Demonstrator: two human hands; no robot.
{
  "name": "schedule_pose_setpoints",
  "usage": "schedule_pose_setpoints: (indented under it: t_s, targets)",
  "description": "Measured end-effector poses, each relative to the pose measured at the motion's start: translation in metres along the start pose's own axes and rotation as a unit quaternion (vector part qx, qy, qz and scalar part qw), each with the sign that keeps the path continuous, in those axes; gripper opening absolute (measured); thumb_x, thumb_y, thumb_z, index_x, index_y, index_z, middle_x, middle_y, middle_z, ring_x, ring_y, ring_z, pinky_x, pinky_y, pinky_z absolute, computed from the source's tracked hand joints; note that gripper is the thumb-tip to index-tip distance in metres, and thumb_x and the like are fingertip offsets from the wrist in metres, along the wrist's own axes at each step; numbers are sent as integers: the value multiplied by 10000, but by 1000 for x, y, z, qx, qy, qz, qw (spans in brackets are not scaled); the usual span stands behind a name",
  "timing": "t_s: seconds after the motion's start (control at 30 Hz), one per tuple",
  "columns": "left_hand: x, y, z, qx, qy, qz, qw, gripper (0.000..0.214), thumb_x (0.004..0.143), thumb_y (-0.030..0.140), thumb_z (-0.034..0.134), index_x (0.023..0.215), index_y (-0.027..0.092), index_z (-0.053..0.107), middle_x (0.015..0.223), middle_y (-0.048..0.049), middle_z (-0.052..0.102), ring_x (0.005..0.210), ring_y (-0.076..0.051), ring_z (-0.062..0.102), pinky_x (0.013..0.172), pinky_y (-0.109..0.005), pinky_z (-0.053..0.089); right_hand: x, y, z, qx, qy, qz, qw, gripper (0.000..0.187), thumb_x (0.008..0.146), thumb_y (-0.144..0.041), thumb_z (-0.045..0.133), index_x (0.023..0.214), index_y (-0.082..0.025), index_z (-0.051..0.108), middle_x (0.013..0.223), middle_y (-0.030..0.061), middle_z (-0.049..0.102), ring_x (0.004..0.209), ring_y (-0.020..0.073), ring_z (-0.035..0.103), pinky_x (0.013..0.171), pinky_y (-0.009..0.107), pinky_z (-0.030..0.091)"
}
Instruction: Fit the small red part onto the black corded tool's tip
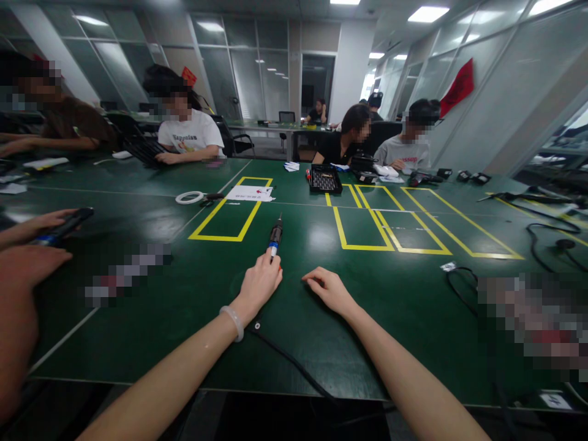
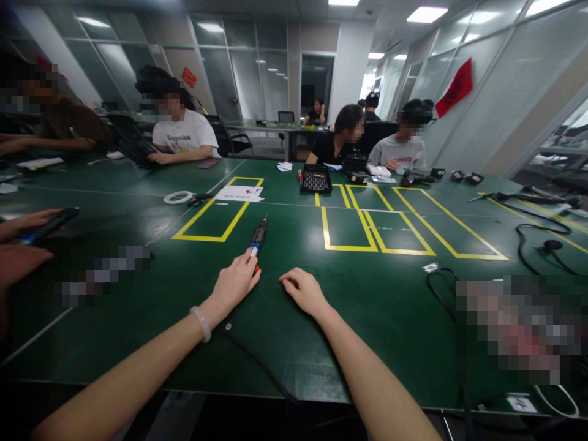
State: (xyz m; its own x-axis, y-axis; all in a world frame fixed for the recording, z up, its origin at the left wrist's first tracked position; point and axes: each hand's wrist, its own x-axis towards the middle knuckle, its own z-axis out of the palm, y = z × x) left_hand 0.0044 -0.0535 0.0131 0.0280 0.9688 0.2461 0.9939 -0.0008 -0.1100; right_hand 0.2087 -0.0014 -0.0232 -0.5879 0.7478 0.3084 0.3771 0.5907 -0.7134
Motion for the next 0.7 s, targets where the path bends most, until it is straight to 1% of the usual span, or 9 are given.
schedule_pose_setpoints:
  t_s: [0.17,0.23,0.33,0.4,0.5,0.7]
  targets:
    - [2,41,-1,-26,6,39,999,279,939,251,397,1161,151,534,1386,-184,437,1132,-266,533,718,-330,571,0,2,3,-17,47,16,999,254,881,-183,517,1104,-210,633,971,43,663,877,173,595,817,307,467]
    - [3,54,-2,-39,8,50,998,269,935,226,401,1153,154,539,1380,-185,440,1136,-263,531,728,-332,572,0,3,3,-15,48,27,998,300,873,-190,526,1164,-210,593,1009,50,665,922,187,591,843,324,466]
    - [6,68,-4,-62,1,55,997,264,924,179,402,1139,153,552,1375,-186,444,1148,-253,526,744,-320,571,0,3,3,1,42,36,998,273,893,-215,505,1155,-209,579,1013,56,669,937,194,595,857,335,464]
    - [7,72,-5,-72,-5,56,996,260,914,156,406,1119,147,565,1383,-196,437,1169,-257,515,748,-318,573,0,4,2,17,39,42,998,231,893,-221,501,1107,-204,588,983,54,674,910,192,602,845,333,467]
    - [7,73,-6,-72,-5,58,996,255,902,143,418,1100,145,579,1399,-204,427,1191,-262,505,751,-323,578,2,5,3,51,39,54,996,202,870,-229,525,1058,-197,591,933,41,676,835,179,610,773,310,478]
    - [5,71,-5,-63,-11,58,996,272,908,142,411,1127,165,570,1450,-178,401,1270,-261,465,775,-316,581,6,7,6,141,43,78,986,167,809,-239,573,964,-177,583,857,16,667,728,140,601,695,266,481]
